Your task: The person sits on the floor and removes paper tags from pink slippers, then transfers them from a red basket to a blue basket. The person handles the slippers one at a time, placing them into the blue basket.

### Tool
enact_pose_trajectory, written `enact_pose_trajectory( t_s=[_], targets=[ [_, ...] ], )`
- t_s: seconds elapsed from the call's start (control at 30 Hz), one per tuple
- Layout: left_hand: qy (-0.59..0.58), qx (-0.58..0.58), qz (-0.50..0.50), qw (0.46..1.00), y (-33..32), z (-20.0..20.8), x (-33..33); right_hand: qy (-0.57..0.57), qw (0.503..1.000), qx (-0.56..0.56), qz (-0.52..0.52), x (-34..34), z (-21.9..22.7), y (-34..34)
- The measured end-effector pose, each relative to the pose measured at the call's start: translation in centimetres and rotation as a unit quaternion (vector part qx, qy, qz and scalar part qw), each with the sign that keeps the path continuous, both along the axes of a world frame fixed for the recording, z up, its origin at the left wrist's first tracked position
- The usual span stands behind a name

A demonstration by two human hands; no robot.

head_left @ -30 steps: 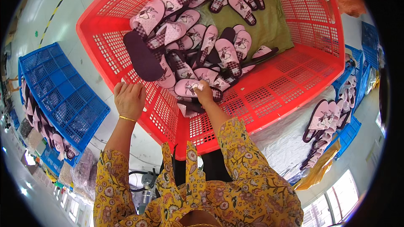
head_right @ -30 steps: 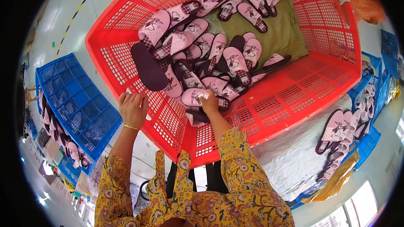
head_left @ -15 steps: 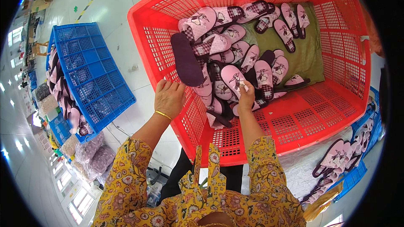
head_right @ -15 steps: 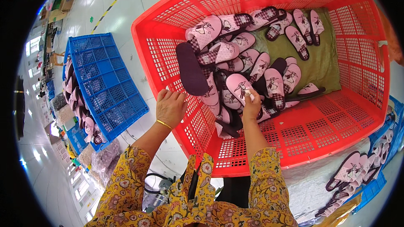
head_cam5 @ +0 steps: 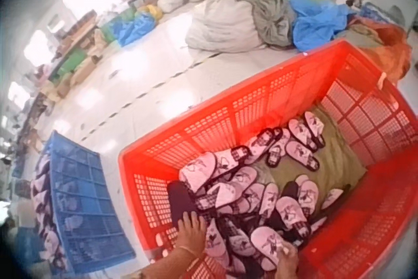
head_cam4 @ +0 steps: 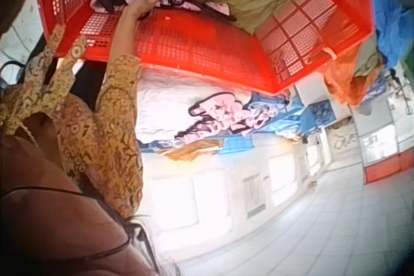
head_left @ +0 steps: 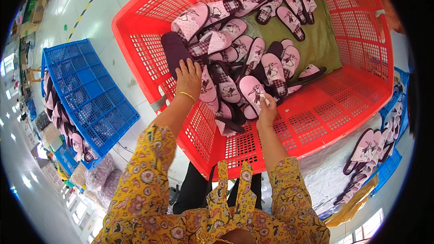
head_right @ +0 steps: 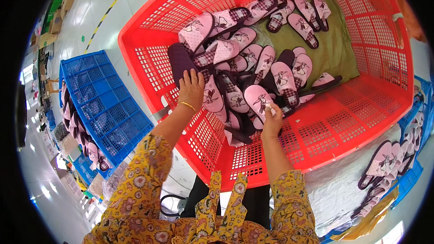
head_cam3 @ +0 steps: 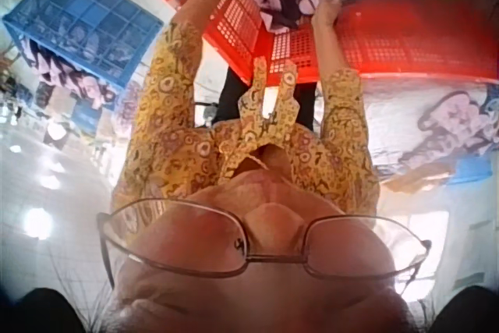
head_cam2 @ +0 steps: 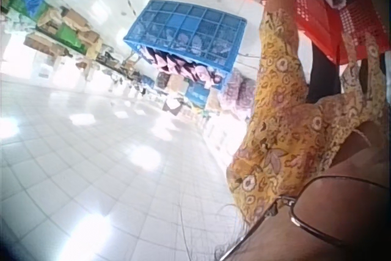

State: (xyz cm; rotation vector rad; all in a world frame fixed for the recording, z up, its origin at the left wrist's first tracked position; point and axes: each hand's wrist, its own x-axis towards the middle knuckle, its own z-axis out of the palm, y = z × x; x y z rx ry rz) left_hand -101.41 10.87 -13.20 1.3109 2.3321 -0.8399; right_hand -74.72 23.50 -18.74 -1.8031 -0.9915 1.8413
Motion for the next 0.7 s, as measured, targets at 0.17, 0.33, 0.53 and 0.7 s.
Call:
enact_pose_trajectory(
  t_s=[0.17, 0.33, 0.53, 0.7],
  targets=[
    [-0.052, 0.168, 0.019, 0.984, 0.6, 6.0, -6.6, 0.029, 0.999, 0.012, -0.015, -0.5, 0.4, 0.5],
    [-0.107, 0.378, 0.28, 0.876, 3.3, 17.6, -11.7, 0.107, 0.992, 0.055, -0.024, -4.4, 6.4, 2.1],
    [-0.473, 0.42, 0.416, 0.653, 0.1, 18.4, -10.4, 0.196, 0.973, 0.124, 0.019, -7.3, 11.9, 4.9],
    [-0.561, 0.316, 0.43, 0.632, 2.4, 17.9, -7.0, 0.251, 0.941, 0.172, 0.148, -5.8, 15.3, 6.7]
  ],
)
